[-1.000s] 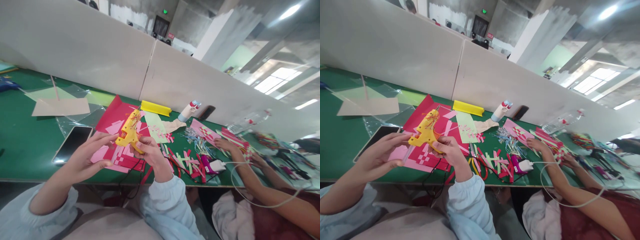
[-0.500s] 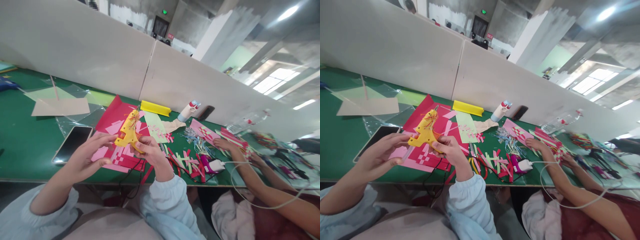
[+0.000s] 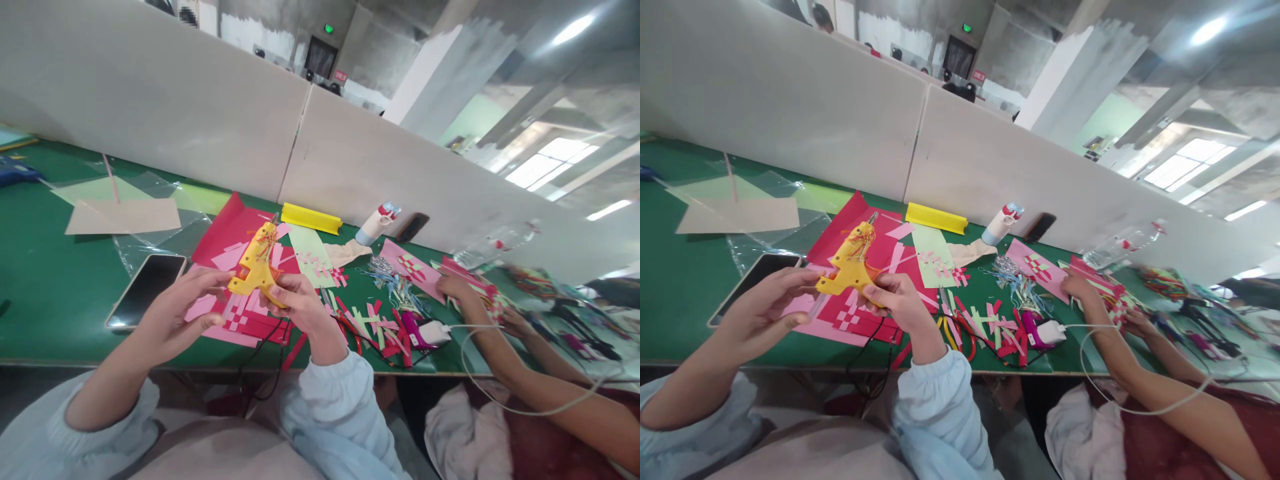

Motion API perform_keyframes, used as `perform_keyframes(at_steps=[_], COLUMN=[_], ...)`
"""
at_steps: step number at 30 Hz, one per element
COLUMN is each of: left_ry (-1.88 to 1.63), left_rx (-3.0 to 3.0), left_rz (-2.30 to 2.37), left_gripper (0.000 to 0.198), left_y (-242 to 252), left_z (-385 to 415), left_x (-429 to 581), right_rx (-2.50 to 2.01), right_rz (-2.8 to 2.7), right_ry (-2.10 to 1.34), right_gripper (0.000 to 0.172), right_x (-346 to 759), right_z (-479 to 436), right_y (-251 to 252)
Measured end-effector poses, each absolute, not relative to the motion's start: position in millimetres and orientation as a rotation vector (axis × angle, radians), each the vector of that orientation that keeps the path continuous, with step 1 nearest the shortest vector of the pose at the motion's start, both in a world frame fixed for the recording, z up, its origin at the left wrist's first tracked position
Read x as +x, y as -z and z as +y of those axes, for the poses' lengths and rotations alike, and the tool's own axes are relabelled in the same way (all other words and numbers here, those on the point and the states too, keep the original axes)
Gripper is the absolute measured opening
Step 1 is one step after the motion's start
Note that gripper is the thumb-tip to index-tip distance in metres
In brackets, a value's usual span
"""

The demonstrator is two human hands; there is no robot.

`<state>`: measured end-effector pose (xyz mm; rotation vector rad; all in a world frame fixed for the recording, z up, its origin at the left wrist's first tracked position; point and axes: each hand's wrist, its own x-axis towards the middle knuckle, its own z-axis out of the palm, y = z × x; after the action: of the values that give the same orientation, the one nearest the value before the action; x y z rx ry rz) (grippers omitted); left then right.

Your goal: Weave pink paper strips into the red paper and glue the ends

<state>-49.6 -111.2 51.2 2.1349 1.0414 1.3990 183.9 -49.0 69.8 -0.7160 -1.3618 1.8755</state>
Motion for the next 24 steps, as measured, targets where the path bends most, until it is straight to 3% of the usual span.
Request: perform_keyframes(at_steps=[18,24], left_ry=[-1.377,-1.285], left_rx=[2.149,2.029], left_rz=[1.139,1.311], left_gripper=[0.054,0.055], left_y=[-41.6,-40.7], left_z=[-107.9,-108.8], left_x=[-56.6,-68.1], right_rx=[-0.767,-0.788], right_rz=[-1.455,-1.238], right_ry=[-1.812,-1.869], right_gripper=[0.039,0.032], right_x=[181.2,195.6], right_z=[-44.3,-41.0], right_y=[-64.5,-69.3])
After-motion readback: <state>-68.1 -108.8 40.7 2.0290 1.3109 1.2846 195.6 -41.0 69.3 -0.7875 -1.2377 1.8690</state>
